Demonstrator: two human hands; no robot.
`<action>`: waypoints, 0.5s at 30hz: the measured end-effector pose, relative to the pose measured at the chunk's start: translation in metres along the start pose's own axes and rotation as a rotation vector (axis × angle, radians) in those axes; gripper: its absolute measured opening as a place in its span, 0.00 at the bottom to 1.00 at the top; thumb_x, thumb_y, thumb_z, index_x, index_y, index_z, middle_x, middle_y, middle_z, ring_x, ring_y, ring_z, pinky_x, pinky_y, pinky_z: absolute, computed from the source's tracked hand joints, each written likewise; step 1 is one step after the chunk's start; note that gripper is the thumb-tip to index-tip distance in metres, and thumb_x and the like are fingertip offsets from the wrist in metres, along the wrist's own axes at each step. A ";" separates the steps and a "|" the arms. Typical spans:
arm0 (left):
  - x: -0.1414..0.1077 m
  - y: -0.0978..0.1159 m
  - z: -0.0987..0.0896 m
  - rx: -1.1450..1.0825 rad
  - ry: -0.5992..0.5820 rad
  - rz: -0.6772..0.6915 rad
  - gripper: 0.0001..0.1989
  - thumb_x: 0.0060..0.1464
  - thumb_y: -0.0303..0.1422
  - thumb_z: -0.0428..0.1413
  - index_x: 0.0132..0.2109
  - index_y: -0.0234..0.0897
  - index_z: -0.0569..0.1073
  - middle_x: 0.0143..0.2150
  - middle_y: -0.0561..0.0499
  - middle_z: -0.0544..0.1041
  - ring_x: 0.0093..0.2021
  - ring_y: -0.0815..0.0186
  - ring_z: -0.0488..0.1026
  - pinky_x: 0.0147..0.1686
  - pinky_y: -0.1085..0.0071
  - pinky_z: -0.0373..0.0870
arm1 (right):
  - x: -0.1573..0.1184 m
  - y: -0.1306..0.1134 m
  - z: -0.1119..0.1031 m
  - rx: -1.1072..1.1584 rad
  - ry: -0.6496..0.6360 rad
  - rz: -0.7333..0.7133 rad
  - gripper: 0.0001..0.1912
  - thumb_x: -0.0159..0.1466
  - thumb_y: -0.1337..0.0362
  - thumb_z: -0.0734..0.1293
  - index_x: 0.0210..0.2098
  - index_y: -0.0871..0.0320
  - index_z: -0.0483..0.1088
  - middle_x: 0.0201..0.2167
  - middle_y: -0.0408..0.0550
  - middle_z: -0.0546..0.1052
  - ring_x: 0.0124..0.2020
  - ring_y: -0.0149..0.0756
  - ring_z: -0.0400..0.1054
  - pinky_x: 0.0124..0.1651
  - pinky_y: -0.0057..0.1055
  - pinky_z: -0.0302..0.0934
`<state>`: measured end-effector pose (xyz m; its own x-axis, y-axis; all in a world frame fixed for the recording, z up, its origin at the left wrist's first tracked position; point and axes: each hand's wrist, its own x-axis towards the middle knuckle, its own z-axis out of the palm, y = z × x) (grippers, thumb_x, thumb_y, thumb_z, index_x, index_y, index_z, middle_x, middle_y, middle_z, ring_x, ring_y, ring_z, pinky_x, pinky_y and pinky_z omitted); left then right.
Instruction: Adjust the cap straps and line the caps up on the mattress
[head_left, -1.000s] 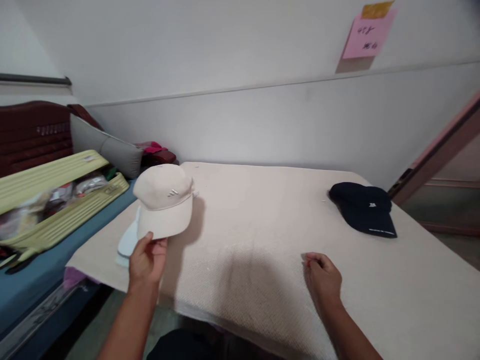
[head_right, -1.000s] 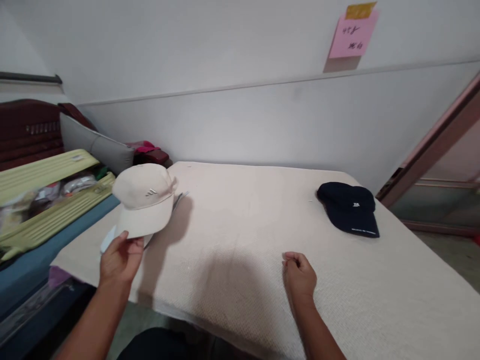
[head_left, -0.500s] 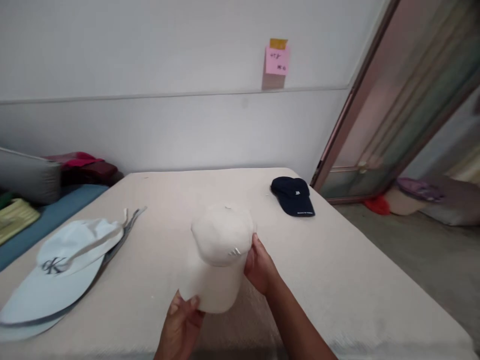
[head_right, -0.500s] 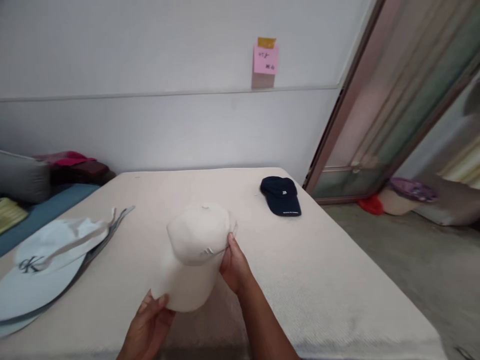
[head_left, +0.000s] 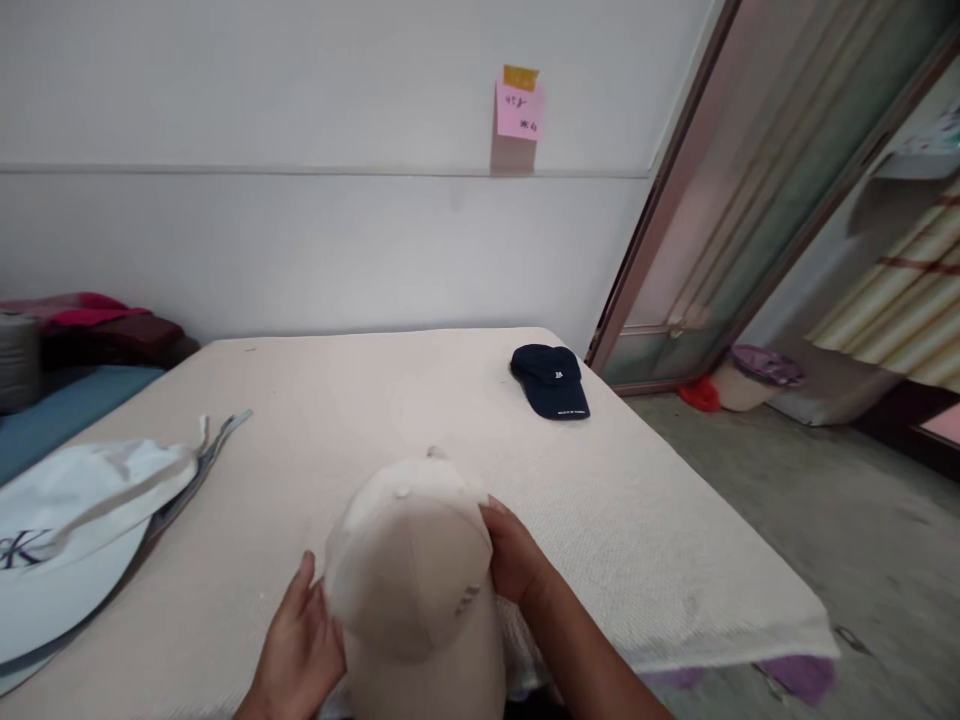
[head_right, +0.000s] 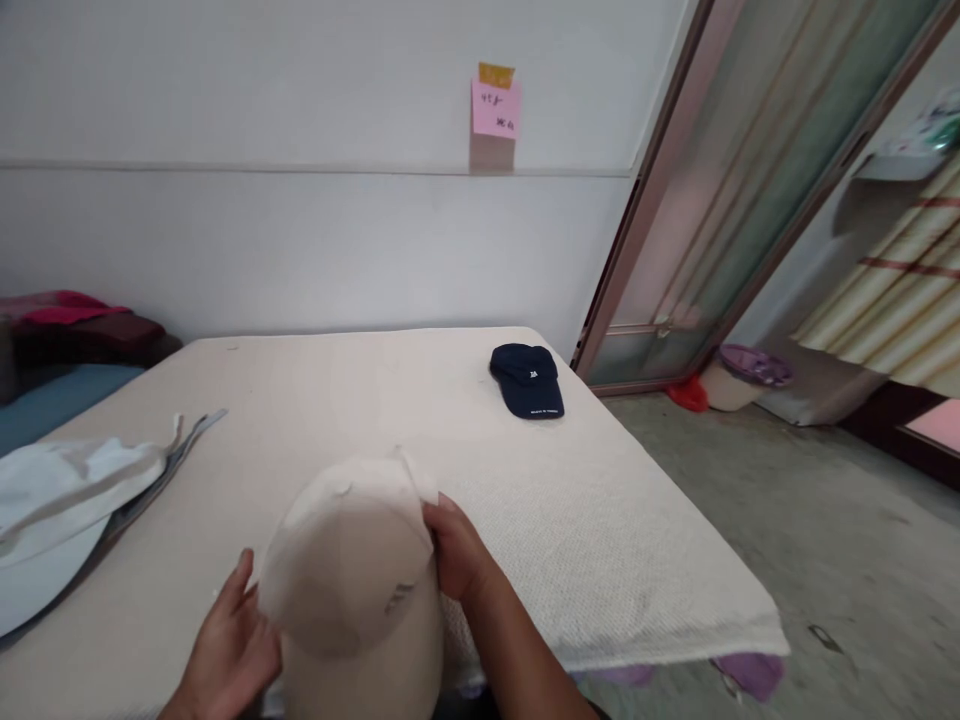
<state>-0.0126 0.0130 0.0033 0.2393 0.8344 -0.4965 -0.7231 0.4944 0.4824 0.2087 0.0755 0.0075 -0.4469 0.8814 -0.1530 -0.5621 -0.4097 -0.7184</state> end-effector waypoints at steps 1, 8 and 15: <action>0.001 0.006 0.001 -0.008 0.044 -0.010 0.18 0.45 0.46 0.58 0.38 0.39 0.79 0.33 0.44 0.82 0.46 0.48 0.75 0.46 0.57 0.71 | -0.003 0.003 0.002 -0.012 -0.037 0.025 0.13 0.56 0.60 0.68 0.38 0.60 0.73 0.29 0.48 0.77 0.30 0.37 0.69 0.32 0.31 0.60; 0.000 0.026 0.000 0.043 0.178 0.103 0.17 0.40 0.26 0.58 0.42 0.35 0.77 0.28 0.47 0.81 0.33 0.50 0.78 0.35 0.58 0.75 | -0.015 0.009 -0.008 -0.010 -0.148 0.166 0.15 0.48 0.69 0.71 0.38 0.63 0.74 0.30 0.48 0.77 0.31 0.34 0.70 0.38 0.30 0.61; -0.011 0.019 -0.011 0.280 -0.131 0.026 0.16 0.38 0.21 0.60 0.38 0.36 0.80 0.30 0.45 0.81 0.29 0.56 0.78 0.29 0.67 0.72 | -0.025 -0.004 -0.012 0.023 -0.152 0.192 0.19 0.49 0.67 0.72 0.41 0.64 0.73 0.35 0.50 0.76 0.34 0.32 0.69 0.39 0.28 0.60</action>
<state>-0.0358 0.0107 0.0102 0.3176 0.8630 -0.3929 -0.5281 0.5051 0.6826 0.2299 0.0580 0.0062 -0.6456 0.7421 -0.1804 -0.4715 -0.5731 -0.6703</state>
